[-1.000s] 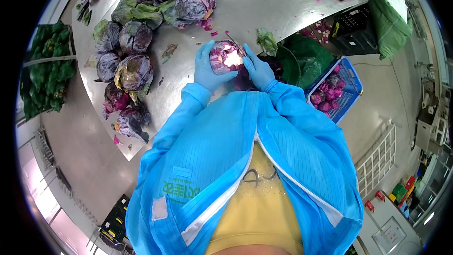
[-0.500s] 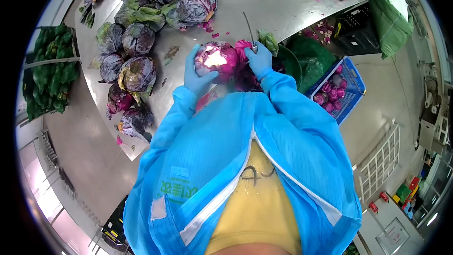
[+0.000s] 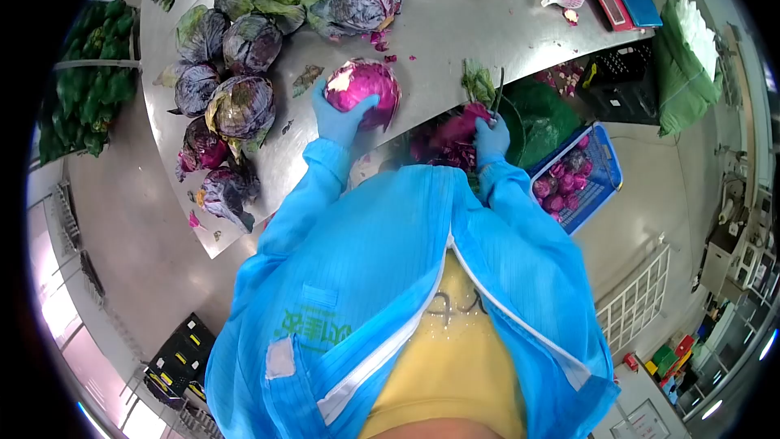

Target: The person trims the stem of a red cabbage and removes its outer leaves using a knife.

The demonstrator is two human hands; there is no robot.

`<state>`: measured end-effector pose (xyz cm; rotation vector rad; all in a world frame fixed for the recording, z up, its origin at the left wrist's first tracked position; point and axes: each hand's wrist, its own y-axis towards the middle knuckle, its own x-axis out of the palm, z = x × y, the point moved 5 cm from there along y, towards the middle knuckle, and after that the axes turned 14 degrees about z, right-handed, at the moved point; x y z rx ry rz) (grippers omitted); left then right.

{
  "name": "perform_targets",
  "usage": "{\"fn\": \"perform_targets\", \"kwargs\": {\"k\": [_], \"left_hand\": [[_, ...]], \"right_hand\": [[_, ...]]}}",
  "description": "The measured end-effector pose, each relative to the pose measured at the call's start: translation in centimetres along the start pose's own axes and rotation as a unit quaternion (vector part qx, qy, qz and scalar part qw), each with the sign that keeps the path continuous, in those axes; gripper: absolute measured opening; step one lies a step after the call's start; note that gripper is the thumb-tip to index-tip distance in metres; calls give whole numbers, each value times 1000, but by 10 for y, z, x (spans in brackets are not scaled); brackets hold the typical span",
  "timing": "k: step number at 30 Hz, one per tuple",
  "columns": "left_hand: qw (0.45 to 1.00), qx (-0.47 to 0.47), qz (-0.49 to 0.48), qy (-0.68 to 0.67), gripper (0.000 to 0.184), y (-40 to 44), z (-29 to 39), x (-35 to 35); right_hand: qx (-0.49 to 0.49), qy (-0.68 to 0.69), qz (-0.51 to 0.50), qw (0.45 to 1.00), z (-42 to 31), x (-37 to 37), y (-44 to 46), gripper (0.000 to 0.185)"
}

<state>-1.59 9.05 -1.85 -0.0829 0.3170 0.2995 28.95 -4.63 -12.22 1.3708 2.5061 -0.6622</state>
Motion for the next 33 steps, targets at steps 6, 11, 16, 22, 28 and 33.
{"fn": "perform_targets", "kwargs": {"k": [6,11,16,22,28,33], "left_hand": [[981,99,-155,-57,119,-25,16,-2],[934,281,-219,16,117,-28,32,9],[931,309,-185,59,113,-40,49,11],[931,308,-141,136,115,-47,58,16],[931,290,-149,168,107,-48,65,21],[901,340,-156,219,108,-56,82,32]], "right_hand": [[-231,-161,-63,958,-91,-13,-44,63],[-150,-138,-305,930,-137,40,-74,59],[-130,-135,-371,910,-135,47,-87,63],[-145,-173,-338,914,-123,46,-86,64],[-224,-340,-262,875,-145,42,-91,61],[-228,-229,-185,928,-126,48,-59,57]]}}
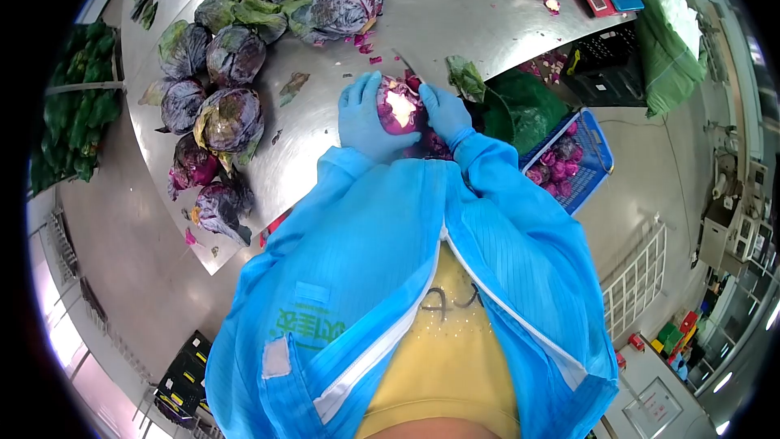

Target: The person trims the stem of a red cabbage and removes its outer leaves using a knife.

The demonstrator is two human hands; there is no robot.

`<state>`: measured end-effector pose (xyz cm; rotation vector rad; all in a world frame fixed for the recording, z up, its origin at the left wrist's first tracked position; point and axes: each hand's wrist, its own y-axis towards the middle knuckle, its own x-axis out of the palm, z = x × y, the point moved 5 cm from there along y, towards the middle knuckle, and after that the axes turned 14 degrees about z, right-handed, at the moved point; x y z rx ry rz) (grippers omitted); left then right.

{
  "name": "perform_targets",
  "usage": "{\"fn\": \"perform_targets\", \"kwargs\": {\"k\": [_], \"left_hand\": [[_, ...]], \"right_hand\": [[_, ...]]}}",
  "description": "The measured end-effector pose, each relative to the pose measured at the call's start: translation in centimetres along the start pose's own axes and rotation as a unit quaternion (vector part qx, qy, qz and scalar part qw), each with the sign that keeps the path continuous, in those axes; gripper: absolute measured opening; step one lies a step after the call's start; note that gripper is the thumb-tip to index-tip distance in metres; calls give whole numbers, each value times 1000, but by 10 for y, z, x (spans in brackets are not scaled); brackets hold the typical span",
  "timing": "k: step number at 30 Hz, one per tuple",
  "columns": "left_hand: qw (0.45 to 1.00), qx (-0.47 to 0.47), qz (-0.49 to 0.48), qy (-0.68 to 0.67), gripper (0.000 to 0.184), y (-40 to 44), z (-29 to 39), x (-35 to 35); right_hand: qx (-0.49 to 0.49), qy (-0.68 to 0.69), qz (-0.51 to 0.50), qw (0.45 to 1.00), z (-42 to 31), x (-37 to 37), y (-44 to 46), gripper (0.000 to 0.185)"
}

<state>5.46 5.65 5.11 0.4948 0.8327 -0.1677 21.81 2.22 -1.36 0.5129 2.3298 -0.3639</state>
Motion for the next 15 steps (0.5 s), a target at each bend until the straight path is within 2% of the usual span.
{"fn": "perform_targets", "kwargs": {"k": [2,4,6,7,11,14,15], "left_hand": [[1000,23,8,9,108,-3,-3,4],[999,9,24,-29,108,-5,-9,2],[999,13,25,-42,108,-9,-15,-1],[998,2,28,-65,108,-10,-20,-3],[994,-20,36,-103,109,-15,-35,-8],[991,-37,52,-117,110,-14,-40,-6],[990,-56,49,-116,110,-12,-41,-4]], "right_hand": [[75,19,-31,997,21,9,13,55],[99,47,-66,992,12,5,12,54],[13,13,-25,1000,-3,4,9,54],[0,55,21,998,-7,7,7,53],[32,98,28,994,-7,25,13,46],[-16,69,63,996,-10,24,26,44],[22,58,66,996,-2,26,30,43]]}}
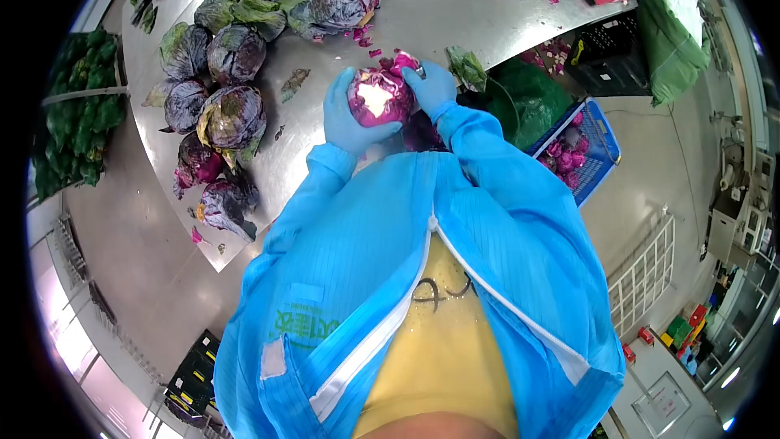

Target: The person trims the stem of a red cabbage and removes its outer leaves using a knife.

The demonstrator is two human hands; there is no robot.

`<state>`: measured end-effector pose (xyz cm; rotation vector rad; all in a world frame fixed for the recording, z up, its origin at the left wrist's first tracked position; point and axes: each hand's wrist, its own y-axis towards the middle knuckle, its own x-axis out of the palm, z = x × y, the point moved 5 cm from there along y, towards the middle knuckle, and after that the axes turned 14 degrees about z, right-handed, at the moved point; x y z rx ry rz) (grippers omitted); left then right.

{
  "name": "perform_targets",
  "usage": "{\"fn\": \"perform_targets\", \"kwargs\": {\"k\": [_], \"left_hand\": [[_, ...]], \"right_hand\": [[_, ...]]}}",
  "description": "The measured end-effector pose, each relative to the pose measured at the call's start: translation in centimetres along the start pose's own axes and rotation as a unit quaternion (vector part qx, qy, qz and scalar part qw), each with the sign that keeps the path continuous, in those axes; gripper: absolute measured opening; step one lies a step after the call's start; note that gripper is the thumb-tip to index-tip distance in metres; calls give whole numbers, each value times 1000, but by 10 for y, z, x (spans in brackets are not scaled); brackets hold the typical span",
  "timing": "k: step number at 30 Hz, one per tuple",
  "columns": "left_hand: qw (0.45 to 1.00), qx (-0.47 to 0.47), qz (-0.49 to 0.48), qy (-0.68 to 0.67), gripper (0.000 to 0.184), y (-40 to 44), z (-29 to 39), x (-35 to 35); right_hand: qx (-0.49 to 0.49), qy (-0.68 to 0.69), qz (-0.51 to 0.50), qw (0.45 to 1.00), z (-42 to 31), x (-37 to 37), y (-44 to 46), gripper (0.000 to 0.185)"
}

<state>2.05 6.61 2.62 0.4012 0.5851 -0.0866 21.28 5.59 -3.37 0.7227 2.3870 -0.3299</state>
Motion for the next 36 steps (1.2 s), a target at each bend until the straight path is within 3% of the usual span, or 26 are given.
{"fn": "perform_targets", "kwargs": {"k": [4,5,6,7,8,11,13,15,16,17,19,22,26,28,29,31,35,36], "left_hand": [[999,18,1,-43,110,-3,1,-6],[996,19,2,-82,111,-8,-1,-8],[987,-40,6,-157,113,-18,-19,-6],[987,-40,4,-156,113,-21,-20,-8],[987,-55,19,-151,114,-25,-22,-13],[986,-68,37,-145,114,-24,-20,-16],[997,-4,38,-74,112,-19,-13,-14],[998,-12,24,-63,113,-15,-11,-11],[999,-2,20,-45,114,-14,-10,-10],[999,9,14,-28,114,-14,-9,-9],[999,14,12,-28,114,-15,-9,-9],[999,16,10,-29,114,-16,-9,-8],[1000,28,-2,8,115,-21,-13,-5],[1000,15,10,-17,114,-20,-11,-7],[999,1,22,-42,114,-21,-9,-9],[994,-35,28,-96,110,-21,-8,-11],[989,-59,36,-133,112,-21,-22,-14],[985,-71,36,-150,112,-21,-18,-16]], "right_hand": [[101,-66,45,992,44,-7,6,35],[123,-21,53,991,60,-21,1,36],[207,40,61,976,80,-33,-3,33],[184,27,134,973,87,-53,-11,29],[181,6,129,975,125,-49,-5,30],[105,-30,153,982,74,-80,-29,62],[32,-17,184,982,48,-71,-30,75],[0,83,142,986,24,-53,-37,80],[10,9,50,999,-3,-53,-42,80],[3,36,-30,999,-31,-54,-48,79],[-74,26,-74,994,-42,-35,-51,70],[-145,-78,-77,983,-52,-31,-52,59],[-161,-187,-97,964,-63,-35,-53,47],[-147,-133,-11,980,-43,-40,-43,35],[-57,-99,13,993,-17,-41,-30,28],[13,-175,20,984,33,-34,-13,27],[55,-129,67,988,67,-36,-19,26],[50,-19,121,991,58,-37,-22,27]]}}
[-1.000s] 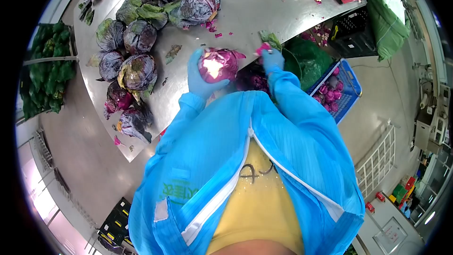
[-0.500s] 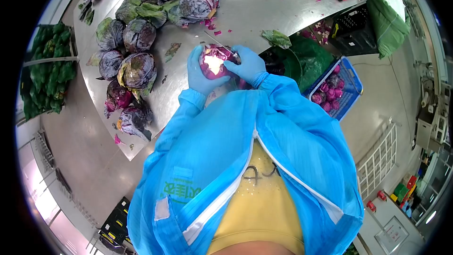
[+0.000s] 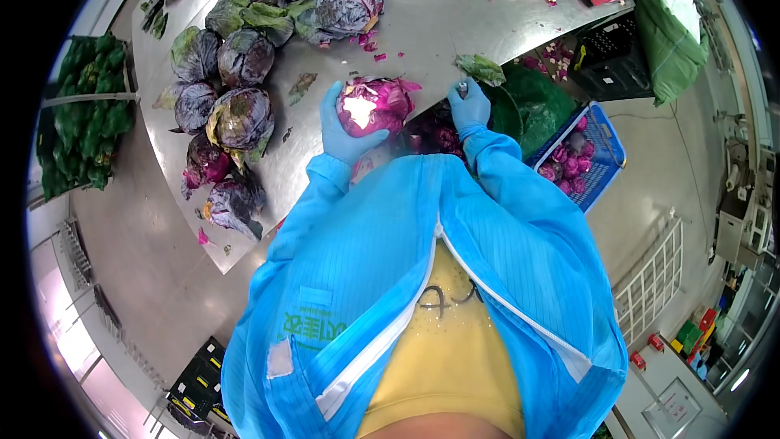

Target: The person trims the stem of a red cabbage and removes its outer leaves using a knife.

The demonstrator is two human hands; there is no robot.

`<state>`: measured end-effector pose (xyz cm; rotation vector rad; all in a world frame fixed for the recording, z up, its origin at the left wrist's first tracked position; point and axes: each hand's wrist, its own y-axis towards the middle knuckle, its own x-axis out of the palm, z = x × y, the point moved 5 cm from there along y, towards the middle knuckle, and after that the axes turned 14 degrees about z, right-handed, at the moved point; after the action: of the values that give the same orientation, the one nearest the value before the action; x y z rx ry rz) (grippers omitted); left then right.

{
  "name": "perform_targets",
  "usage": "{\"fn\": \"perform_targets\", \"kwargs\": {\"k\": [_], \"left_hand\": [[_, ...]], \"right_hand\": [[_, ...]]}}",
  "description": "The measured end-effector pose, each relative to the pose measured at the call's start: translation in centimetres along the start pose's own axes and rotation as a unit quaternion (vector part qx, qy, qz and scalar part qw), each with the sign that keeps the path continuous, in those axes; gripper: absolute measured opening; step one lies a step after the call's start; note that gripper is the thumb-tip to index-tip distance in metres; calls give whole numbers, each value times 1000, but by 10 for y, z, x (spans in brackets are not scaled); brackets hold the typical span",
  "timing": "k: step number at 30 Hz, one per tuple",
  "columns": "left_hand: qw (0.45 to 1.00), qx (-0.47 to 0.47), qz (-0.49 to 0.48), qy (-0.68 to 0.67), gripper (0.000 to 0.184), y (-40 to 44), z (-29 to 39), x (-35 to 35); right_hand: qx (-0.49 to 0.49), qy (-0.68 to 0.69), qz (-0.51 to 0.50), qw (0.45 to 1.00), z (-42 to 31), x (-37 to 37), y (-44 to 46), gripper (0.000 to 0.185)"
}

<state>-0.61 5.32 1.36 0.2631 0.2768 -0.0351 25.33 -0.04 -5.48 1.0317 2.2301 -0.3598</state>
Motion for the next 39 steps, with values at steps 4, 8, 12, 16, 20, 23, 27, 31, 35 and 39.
{"fn": "perform_targets", "kwargs": {"k": [4,8,12,16,20,23,27,31,35,39], "left_hand": [[1000,1,5,-14,112,-2,-3,1],[1000,2,1,-28,113,-2,-5,1],[999,-13,23,-20,112,-6,-5,-1],[999,-23,35,-26,112,-10,0,-2],[998,-9,48,-44,109,-10,-14,-5],[996,-32,46,-69,110,-15,-18,-9],[997,-10,60,-56,111,-19,-9,-10],[993,-39,62,-91,112,-21,-16,-9],[993,-40,61,-95,111,-21,-15,-10],[996,9,50,-68,108,-20,-19,-10]], "right_hand": [[4,214,-43,976,-53,-1,-26,64],[-93,183,-140,969,-49,40,-56,73],[-14,196,-84,977,-61,10,-52,50],[36,118,-33,992,-5,41,-37,39],[172,127,-73,974,3,34,-33,49],[81,114,-35,990,-27,15,-44,71],[7,141,-81,987,-63,12,-59,94],[61,235,-244,939,-65,33,-69,76],[-171,110,-104,974,-61,25,-68,46],[-103,95,-110,984,-42,35,-55,34]]}}
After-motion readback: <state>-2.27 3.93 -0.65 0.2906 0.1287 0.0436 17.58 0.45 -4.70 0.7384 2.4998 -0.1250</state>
